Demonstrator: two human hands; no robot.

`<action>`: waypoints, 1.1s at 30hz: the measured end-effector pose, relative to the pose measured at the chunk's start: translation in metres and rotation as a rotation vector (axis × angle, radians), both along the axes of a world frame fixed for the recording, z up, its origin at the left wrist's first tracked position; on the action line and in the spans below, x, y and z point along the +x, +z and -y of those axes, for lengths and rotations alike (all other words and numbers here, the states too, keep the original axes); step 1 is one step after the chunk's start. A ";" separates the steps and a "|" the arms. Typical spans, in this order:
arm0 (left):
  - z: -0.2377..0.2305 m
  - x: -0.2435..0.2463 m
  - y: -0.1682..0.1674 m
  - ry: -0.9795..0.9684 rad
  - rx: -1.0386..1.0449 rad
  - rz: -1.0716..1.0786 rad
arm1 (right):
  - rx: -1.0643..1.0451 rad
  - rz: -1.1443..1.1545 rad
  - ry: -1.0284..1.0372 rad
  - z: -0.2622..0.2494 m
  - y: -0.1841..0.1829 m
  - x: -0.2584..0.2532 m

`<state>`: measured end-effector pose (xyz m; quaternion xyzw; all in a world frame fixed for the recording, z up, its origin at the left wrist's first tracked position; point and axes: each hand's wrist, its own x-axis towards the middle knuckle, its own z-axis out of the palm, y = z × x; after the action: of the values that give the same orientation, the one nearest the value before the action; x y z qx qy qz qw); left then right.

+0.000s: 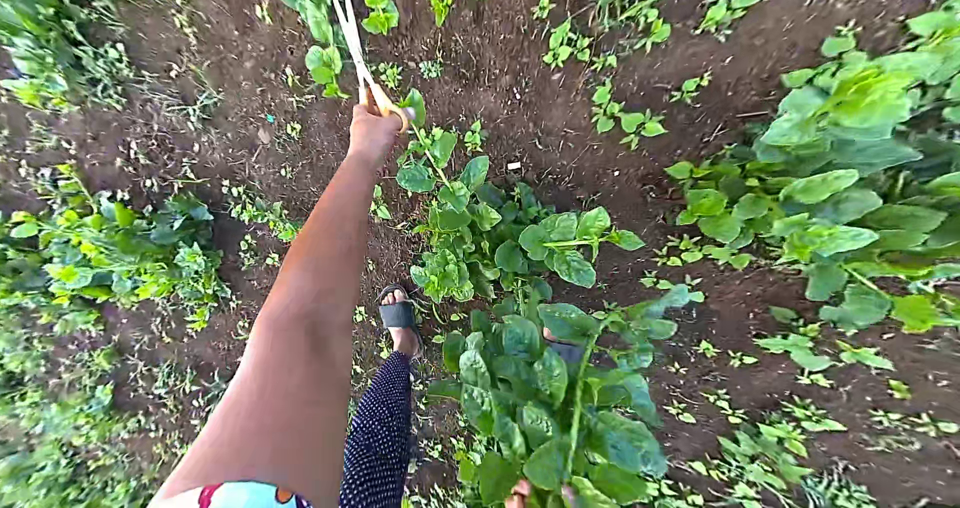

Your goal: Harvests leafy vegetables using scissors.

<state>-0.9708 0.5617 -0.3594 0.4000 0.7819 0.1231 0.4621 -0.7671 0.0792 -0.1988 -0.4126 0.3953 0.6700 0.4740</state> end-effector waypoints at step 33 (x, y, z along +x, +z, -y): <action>0.312 0.044 0.089 -0.949 0.711 0.264 | 0.054 0.015 -0.321 -0.089 -0.107 -0.030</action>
<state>-0.9265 0.2500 -0.2705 0.8162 0.3652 0.2059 0.3976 -0.7967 0.1686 -0.3055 -0.3363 0.4344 0.5929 0.5888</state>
